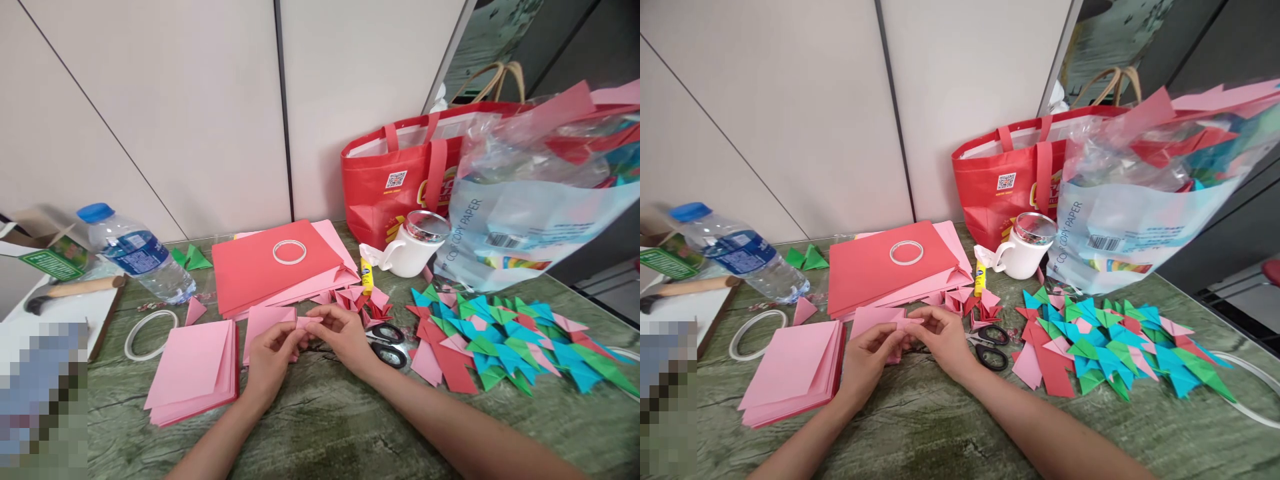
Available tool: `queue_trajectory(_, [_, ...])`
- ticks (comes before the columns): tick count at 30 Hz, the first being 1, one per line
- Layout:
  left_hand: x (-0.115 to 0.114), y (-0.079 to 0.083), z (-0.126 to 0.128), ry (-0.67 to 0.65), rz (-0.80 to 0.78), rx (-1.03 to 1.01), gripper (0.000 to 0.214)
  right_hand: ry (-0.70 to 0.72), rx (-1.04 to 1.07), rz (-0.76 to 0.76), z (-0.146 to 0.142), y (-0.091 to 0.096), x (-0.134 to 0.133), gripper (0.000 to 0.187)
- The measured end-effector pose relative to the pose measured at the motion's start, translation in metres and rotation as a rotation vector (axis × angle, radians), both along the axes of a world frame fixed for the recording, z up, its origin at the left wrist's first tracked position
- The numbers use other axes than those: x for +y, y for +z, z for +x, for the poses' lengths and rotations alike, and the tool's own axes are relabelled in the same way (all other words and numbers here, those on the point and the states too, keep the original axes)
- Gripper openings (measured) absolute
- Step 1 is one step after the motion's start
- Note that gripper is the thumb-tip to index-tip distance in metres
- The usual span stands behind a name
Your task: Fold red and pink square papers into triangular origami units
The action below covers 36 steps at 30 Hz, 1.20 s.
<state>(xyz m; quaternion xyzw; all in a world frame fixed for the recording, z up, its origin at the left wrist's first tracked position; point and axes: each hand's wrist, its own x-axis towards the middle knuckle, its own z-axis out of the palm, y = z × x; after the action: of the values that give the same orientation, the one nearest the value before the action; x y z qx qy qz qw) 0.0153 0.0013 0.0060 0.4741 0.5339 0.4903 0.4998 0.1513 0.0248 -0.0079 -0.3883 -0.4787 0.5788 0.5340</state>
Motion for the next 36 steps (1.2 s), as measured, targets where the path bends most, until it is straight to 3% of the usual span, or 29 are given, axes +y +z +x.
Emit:
queue_trajectory(5, [0.0007, -0.0016, 0.0005, 0.008, 0.01, -0.005, 0.019, 0.029, -0.007, -0.021, 0.0012, -0.0012, 0.0018, 0.023])
queue_trajectory(10, [0.0021, -0.0016, 0.0001, -0.086, -0.014, -0.098, 0.032, -0.002, -0.015, -0.025, 0.0035, -0.0022, 0.004, 0.023])
queue_trajectory(14, [0.0013, -0.0007, 0.0003, -0.112, -0.059, -0.141, 0.026, 0.039, -0.02, 0.012, 0.0029, -0.0021, 0.0031, 0.018])
queue_trajectory(36, [-0.0013, -0.0058, -0.0005, -0.028, -0.006, 0.061, 0.014, 0.01, -0.052, 0.078, 0.0015, -0.002, 0.0008, 0.015])
